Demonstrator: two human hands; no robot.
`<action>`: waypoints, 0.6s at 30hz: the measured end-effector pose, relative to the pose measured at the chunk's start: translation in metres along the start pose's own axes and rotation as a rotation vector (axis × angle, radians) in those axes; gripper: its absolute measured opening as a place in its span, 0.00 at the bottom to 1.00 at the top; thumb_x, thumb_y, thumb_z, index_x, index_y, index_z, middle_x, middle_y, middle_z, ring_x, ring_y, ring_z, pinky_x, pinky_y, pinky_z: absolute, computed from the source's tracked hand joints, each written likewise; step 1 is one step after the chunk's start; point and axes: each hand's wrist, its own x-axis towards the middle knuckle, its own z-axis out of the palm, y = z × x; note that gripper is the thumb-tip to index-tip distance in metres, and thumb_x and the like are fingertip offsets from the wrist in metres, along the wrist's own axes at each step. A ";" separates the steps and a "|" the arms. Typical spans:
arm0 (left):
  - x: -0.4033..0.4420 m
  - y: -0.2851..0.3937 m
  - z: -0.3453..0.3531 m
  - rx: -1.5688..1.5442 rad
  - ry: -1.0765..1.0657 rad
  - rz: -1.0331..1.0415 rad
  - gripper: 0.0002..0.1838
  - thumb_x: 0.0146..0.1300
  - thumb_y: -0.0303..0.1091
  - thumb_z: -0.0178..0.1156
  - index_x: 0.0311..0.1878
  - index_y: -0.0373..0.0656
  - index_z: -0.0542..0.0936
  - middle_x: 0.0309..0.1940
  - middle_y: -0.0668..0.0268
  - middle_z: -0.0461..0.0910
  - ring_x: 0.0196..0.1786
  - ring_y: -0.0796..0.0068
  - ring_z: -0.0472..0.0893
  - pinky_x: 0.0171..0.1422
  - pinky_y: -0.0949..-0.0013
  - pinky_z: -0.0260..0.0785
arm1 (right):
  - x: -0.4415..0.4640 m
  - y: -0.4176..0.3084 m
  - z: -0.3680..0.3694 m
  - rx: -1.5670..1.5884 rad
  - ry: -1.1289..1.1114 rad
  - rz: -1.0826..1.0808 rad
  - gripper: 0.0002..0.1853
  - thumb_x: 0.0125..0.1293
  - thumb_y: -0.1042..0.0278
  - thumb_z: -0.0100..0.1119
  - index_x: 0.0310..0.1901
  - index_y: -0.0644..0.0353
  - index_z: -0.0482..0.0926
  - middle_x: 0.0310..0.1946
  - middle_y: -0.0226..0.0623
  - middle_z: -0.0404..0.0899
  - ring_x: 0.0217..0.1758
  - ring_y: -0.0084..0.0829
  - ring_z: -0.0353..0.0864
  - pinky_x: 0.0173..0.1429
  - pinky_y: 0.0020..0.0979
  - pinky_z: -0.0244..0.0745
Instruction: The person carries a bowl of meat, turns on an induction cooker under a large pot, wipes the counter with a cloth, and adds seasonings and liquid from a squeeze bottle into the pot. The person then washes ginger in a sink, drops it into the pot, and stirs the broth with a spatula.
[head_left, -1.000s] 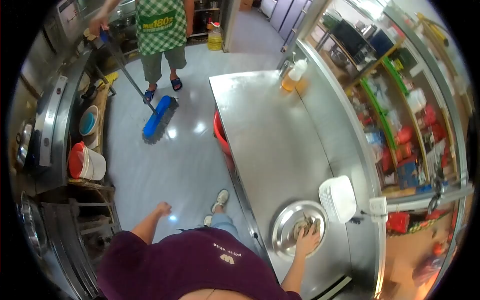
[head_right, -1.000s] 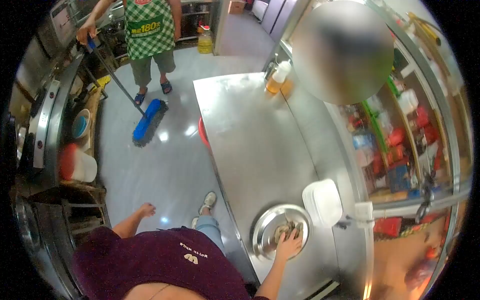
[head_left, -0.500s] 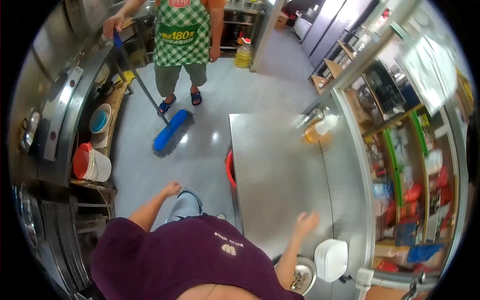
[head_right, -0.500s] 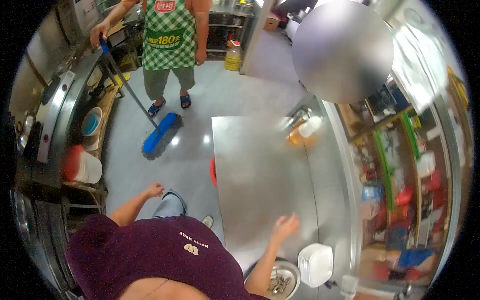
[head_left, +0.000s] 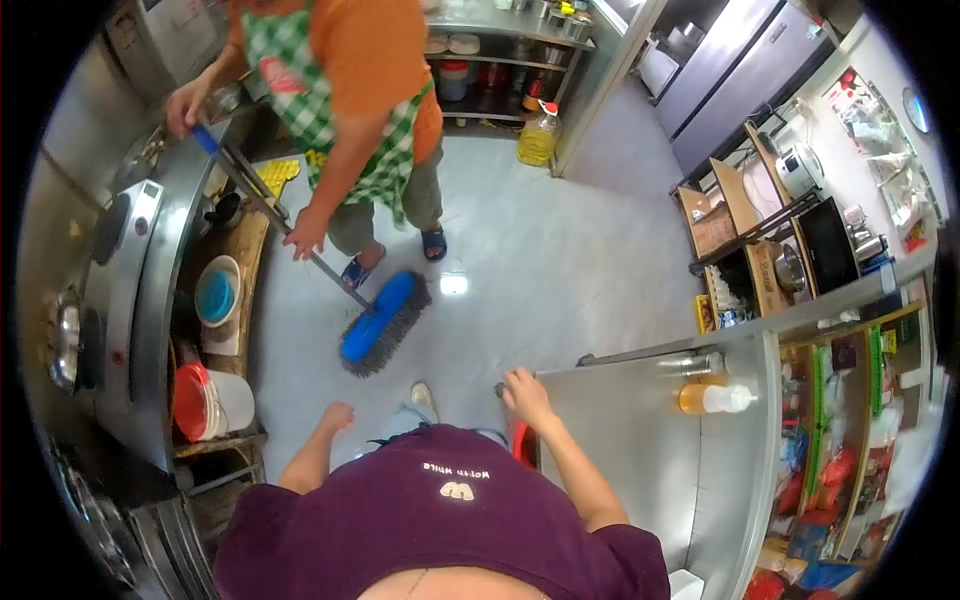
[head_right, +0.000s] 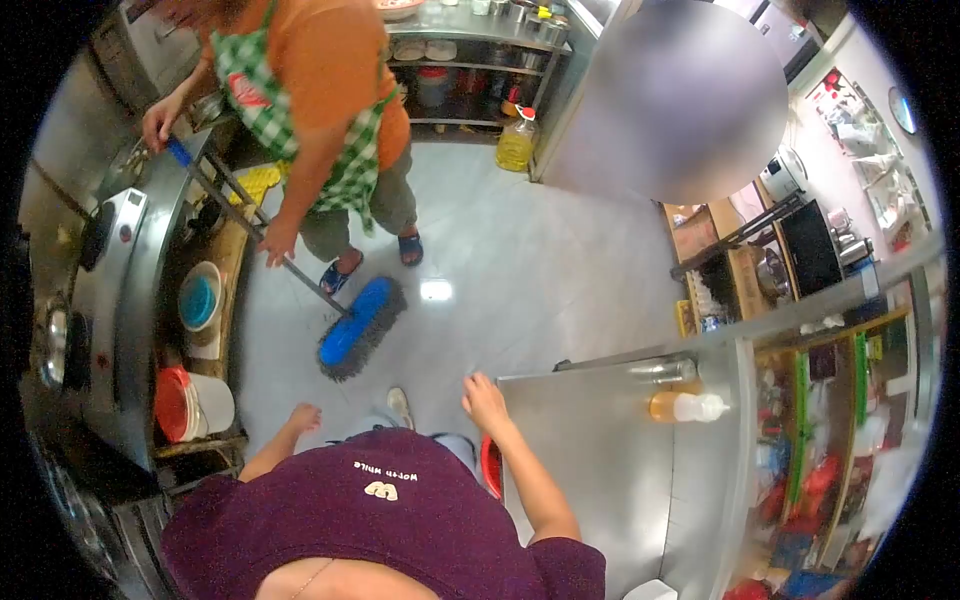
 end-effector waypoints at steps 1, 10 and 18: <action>0.022 0.024 -0.008 0.095 0.014 0.090 0.12 0.54 0.37 0.49 0.26 0.42 0.78 0.20 0.61 0.78 0.24 0.70 0.77 0.27 0.64 0.68 | 0.011 0.003 -0.003 0.019 -0.040 0.027 0.16 0.54 0.68 0.53 0.45 0.61 0.72 0.42 0.44 0.69 0.46 0.46 0.70 0.47 0.40 0.69; 0.114 0.422 0.016 0.205 -0.123 0.609 0.17 0.56 0.41 0.50 0.28 0.34 0.78 0.22 0.62 0.78 0.24 0.72 0.77 0.31 0.69 0.69 | 0.102 0.110 -0.038 -0.069 -0.069 0.438 0.18 0.54 0.65 0.54 0.47 0.61 0.72 0.47 0.45 0.68 0.50 0.45 0.70 0.51 0.41 0.69; 0.198 0.648 -0.012 0.138 -0.060 0.624 0.16 0.59 0.40 0.53 0.38 0.34 0.77 0.27 0.61 0.79 0.28 0.72 0.79 0.34 0.70 0.71 | 0.321 0.243 -0.085 -0.088 -0.354 0.545 0.20 0.56 0.61 0.53 0.51 0.59 0.73 0.48 0.51 0.73 0.52 0.48 0.71 0.54 0.43 0.68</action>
